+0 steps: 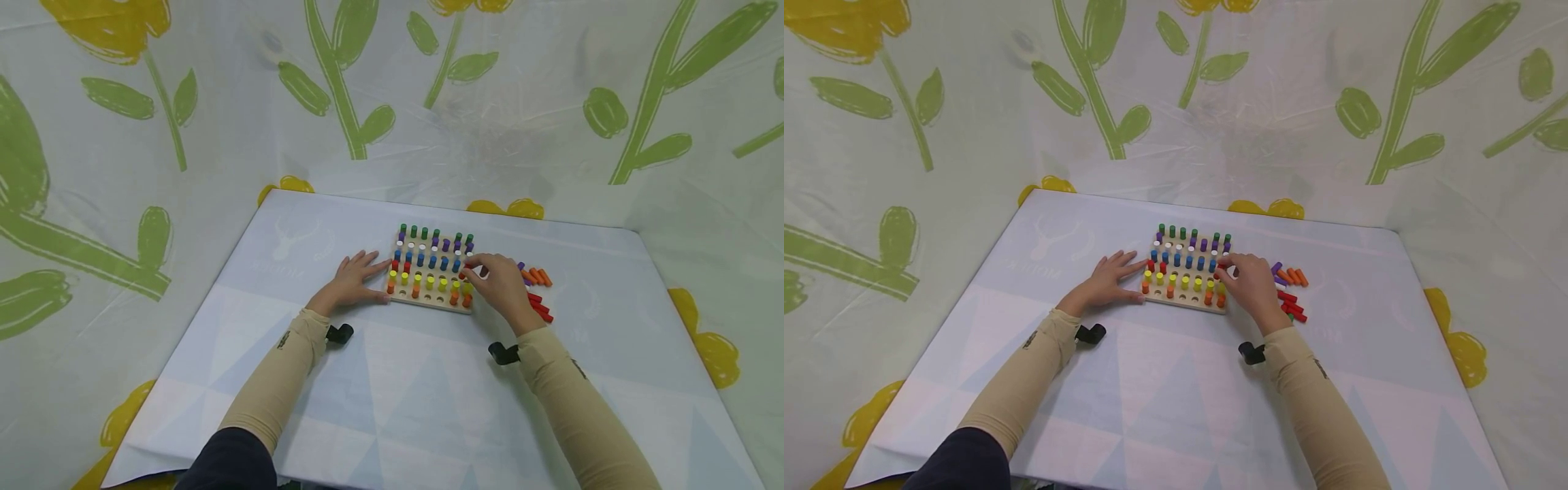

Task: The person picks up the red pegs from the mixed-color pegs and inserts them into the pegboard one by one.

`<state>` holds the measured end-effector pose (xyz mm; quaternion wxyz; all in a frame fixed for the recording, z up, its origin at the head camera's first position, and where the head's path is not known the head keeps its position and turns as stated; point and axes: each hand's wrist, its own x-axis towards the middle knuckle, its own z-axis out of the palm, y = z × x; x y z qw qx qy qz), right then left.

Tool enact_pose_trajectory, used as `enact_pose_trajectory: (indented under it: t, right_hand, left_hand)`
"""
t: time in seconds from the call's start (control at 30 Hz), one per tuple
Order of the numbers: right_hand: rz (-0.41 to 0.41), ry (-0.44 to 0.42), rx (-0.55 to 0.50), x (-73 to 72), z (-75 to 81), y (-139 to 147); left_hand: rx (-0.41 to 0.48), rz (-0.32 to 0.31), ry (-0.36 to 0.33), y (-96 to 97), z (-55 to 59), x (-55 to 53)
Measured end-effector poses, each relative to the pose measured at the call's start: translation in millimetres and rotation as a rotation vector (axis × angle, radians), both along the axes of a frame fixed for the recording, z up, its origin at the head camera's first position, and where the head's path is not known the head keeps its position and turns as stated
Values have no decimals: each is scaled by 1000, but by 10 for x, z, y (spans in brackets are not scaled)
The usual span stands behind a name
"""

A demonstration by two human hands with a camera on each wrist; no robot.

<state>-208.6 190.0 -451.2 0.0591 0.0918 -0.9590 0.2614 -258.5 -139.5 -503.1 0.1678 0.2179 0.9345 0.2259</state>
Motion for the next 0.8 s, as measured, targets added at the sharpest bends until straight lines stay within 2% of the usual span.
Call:
enact_pose_trajectory:
  t: [0.13, 0.53, 0.8]
  right_hand:
    - [9, 7, 6, -28, -11, -39]
    - [-7, -42, -2, -77, -6, -168]
    - [25, -29, -2, -87, 14, -230]
  left_hand:
    - [2, -4, 2, -3, -2, -8]
    - [-11, -2, 7, 11, -26, -28]
    - [-15, -3, 9, -4, -51, -34]
